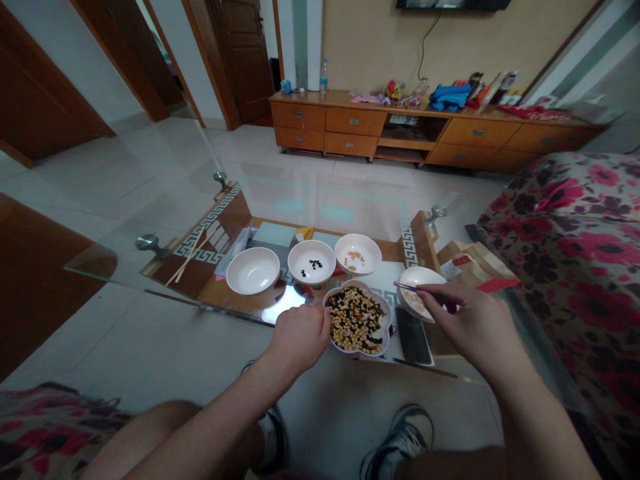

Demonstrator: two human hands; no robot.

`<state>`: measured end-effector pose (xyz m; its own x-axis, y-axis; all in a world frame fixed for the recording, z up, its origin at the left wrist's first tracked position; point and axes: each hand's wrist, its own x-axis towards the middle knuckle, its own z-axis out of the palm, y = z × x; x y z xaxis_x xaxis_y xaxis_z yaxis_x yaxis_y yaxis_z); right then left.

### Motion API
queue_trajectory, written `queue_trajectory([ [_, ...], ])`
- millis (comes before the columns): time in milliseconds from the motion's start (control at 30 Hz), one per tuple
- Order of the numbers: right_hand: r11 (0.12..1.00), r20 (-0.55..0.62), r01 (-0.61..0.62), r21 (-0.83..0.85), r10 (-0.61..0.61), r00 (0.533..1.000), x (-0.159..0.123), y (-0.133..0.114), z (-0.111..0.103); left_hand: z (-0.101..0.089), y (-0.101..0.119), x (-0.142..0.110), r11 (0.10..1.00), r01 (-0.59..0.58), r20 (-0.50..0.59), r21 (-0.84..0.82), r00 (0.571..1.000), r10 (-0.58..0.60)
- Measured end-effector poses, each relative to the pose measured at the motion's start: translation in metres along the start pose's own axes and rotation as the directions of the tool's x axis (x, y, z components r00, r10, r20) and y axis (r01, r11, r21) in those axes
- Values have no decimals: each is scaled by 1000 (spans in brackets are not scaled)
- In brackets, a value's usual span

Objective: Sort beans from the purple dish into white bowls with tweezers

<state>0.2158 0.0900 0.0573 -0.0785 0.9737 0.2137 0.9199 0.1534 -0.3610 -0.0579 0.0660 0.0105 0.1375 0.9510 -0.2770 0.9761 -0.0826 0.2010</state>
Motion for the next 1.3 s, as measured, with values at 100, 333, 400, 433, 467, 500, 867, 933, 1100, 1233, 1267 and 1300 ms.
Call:
queue_trajectory([
  [100,953,-62,-208,-218,199,978,-1,7,-5,0,0,0,1000,7,2,-1,1000,-7],
  [333,861,-36,-393,-322,403,914,-1,4,-7,-1,1,0,1000,12,19,11,1000,-12],
  [400,865,-75,-391,-315,389,918,-1,5,-6,-2,1,0,1000,13,24,12,1000,-13],
  [433,878,-89,-374,-299,365,927,-1,5,-6,-2,2,0,1000,11,24,12,1000,-11],
  [467,897,-102,-349,-270,334,937,-1,6,-6,-3,2,0,1000,8,23,10,1000,-8],
  [500,919,-114,-318,-231,299,947,0,5,-5,-3,2,0,1000,4,20,8,1000,-5],
  [867,988,51,-33,149,26,998,2,-22,14,-3,1,-1,1000,6,34,2,999,-6],
  [933,986,143,-28,166,4,990,0,-24,18,-3,1,0,1000,5,34,8,999,-5],
  [1100,991,311,-30,130,-12,950,-3,-23,23,-3,1,0,1000,1,18,11,1000,-1],
  [1233,992,367,-40,119,-6,930,-4,-22,26,-3,1,0,1000,2,17,7,1000,-2],
  [1267,993,373,-36,114,-9,928,-4,-22,27,-3,1,-1,1000,2,18,8,1000,-2],
  [1300,993,379,-32,110,-12,926,-4,-23,28,-4,1,-1,1000,2,22,8,1000,-2],
])
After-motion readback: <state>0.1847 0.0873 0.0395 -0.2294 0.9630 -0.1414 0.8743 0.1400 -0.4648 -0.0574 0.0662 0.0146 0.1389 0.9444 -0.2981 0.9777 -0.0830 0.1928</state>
